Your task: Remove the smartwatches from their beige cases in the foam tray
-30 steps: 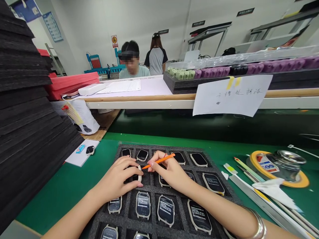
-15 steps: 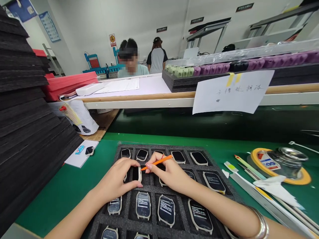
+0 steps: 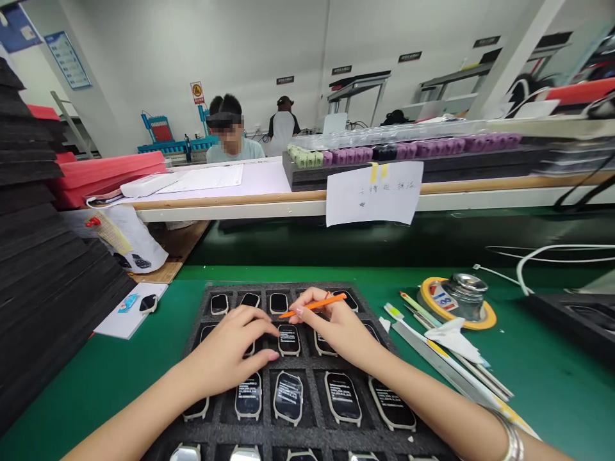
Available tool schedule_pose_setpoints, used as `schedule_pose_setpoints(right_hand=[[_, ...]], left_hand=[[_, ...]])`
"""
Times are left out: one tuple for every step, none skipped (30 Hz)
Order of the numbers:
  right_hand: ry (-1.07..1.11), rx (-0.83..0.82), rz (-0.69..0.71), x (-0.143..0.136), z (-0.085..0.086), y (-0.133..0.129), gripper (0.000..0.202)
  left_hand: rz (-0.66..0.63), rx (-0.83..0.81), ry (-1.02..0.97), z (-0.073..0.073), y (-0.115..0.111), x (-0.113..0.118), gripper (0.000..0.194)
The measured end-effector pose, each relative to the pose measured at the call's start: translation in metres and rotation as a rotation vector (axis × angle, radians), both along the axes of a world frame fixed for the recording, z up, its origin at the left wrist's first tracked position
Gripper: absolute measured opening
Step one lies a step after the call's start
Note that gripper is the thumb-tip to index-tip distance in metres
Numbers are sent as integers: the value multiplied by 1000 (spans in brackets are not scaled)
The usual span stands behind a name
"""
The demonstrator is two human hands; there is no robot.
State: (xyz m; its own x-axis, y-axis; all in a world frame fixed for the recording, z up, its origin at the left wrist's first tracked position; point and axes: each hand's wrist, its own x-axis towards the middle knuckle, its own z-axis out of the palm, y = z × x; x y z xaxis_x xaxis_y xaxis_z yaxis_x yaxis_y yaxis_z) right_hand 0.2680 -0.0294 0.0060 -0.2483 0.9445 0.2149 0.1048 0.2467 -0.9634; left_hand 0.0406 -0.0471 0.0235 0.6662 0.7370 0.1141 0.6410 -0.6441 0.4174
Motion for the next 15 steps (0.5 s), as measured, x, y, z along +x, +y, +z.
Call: schedule_pose_setpoints(right_hand=[[4,-8,-27,5,-6,1,27],[9,-13,-55,10,-11,2,30],[14,-14,-82,13,-16,3,31],[18,-13,-106,16,-20,4,32],[19,-11,-123,17,-23,4,31],[15,-11,-131,18,-24,4,30],[7,-12,-131,19,-24,4,28],[-4,-13,-124,19,-23,3,26],[-17,-14,-114,18,-21,2,23],[-29,-14,-104,18,-20,1,22],[-41,-12,-95,17,-18,0,20],[-51,-10,-88,17,-17,-1,19],[-60,-9,-80,17,-15,-2,19],[-68,-9,-72,17,-15,-3,18],[-75,-10,-62,17,-14,-3,18]], left_hand=[[-44,4,8,0,1,9,24],[-80,23,23,-2,3,18,24],[-107,56,46,-3,6,26,26],[-126,101,74,-5,8,32,27],[-138,150,105,-6,10,37,29],[-146,196,132,-8,12,40,31],[-147,230,154,-9,13,41,33],[-138,250,167,-10,14,41,34],[-121,259,170,-10,14,39,35],[-100,258,164,-10,14,36,34],[-79,252,153,-10,13,32,32],[-65,245,140,-10,12,28,29],[-62,236,124,-10,11,24,26],[-69,229,108,-9,11,21,23],[-83,223,91,-10,11,17,22]])
